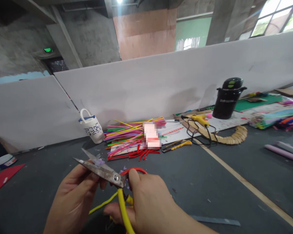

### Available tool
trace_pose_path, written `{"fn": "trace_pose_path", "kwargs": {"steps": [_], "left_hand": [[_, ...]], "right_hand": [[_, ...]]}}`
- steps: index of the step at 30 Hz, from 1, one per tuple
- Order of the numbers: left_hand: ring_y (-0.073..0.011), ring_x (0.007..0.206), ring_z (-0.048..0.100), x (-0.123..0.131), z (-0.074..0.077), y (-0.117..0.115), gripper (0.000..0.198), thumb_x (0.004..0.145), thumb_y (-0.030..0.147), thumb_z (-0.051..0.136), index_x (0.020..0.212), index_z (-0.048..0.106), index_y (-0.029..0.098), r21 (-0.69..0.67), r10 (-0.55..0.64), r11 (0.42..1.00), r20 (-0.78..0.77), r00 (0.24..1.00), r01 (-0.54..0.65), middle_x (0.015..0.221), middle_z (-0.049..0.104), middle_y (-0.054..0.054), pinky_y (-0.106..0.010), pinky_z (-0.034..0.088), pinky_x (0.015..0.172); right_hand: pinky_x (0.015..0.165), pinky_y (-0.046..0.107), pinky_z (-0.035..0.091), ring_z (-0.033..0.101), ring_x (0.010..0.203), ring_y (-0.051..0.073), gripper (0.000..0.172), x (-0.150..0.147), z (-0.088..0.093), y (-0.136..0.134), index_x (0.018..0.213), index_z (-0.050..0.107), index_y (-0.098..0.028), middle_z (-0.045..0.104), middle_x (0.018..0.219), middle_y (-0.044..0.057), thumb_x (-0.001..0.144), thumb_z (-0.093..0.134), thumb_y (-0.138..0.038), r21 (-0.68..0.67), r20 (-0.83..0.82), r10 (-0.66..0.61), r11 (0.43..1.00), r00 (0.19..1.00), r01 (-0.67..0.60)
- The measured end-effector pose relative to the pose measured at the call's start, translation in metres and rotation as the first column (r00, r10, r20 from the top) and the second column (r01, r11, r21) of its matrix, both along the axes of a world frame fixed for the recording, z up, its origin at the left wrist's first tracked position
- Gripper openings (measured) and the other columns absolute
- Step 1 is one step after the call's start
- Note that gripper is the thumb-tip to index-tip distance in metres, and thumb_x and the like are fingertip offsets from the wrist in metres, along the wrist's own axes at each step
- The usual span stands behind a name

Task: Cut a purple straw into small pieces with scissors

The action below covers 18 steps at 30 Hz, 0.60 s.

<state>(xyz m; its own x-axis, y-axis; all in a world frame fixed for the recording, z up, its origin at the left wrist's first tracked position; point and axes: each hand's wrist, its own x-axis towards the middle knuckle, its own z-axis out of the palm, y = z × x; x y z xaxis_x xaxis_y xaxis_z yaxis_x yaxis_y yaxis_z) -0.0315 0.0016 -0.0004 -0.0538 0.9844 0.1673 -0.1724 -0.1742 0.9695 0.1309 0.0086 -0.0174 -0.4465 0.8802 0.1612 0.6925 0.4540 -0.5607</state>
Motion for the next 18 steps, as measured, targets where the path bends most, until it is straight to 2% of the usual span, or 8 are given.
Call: {"fn": "trace_pose_path", "kwargs": {"steps": [3, 6, 8, 12, 18], "left_hand": [[-0.0093, 0.057, 0.052, -0.003, -0.001, 0.002, 0.007, 0.078, 0.018, 0.062, 0.075, 0.068, 0.021, 0.003, -0.015, 1.0, 0.014, 1.0, 0.015, 0.061, 0.062, 0.004, -0.018, 0.041, 0.056], [-0.0099, 0.056, 0.052, -0.006, -0.001, 0.003, 0.006, 0.077, 0.018, 0.062, 0.073, 0.067, 0.02, 0.014, -0.01, 1.0, 0.004, 1.0, 0.01, 0.06, 0.061, 0.004, -0.02, 0.041, 0.056], [-0.0098, 0.056, 0.052, -0.007, 0.0, 0.003, 0.008, 0.077, 0.02, 0.062, 0.07, 0.065, 0.019, 0.013, -0.005, 1.0, -0.017, 1.0, 0.005, 0.058, 0.06, 0.004, -0.02, 0.041, 0.056], [-0.0089, 0.056, 0.051, -0.008, 0.0, 0.004, 0.009, 0.08, 0.021, 0.059, 0.076, 0.067, 0.02, -0.006, -0.025, 1.0, -0.044, 0.999, 0.024, 0.058, 0.059, 0.004, -0.019, 0.04, 0.056], [-0.0094, 0.054, 0.051, -0.004, 0.006, 0.002, 0.012, 0.078, 0.016, 0.06, 0.069, 0.066, 0.02, 0.008, -0.068, 0.998, -0.002, 0.998, 0.068, 0.058, 0.06, 0.004, -0.019, 0.04, 0.054]], "right_hand": [[0.047, 0.025, 0.025, 0.051, 0.051, 0.018, 0.046, 0.002, -0.001, 0.002, 0.076, 0.049, -0.02, 0.059, 0.063, 0.002, 0.074, 0.048, -0.066, 0.004, 0.023, -0.02, 1.0, 1.0, 0.02], [0.046, 0.023, 0.024, 0.049, 0.049, 0.016, 0.039, 0.003, 0.001, 0.005, 0.076, 0.049, -0.021, 0.057, 0.06, 0.0, 0.08, 0.045, -0.059, -0.06, 0.003, -0.018, 0.998, 1.0, 0.018], [0.046, 0.023, 0.024, 0.048, 0.049, 0.015, 0.036, 0.004, 0.004, 0.007, 0.078, 0.049, -0.022, 0.056, 0.06, -0.002, 0.078, 0.049, -0.058, -0.077, -0.022, 0.001, 0.997, 1.0, -0.003], [0.049, 0.023, 0.026, 0.05, 0.054, 0.016, 0.039, 0.003, 0.009, 0.008, 0.081, 0.049, -0.022, 0.058, 0.067, -0.001, 0.069, 0.061, -0.057, -0.016, 0.021, -0.025, 1.0, 0.999, 0.026], [0.05, 0.024, 0.028, 0.052, 0.058, 0.018, 0.041, 0.002, 0.01, 0.007, 0.083, 0.05, -0.022, 0.061, 0.074, 0.001, 0.068, 0.06, -0.059, -0.037, 0.048, -0.015, 0.999, 0.999, 0.016]]}}
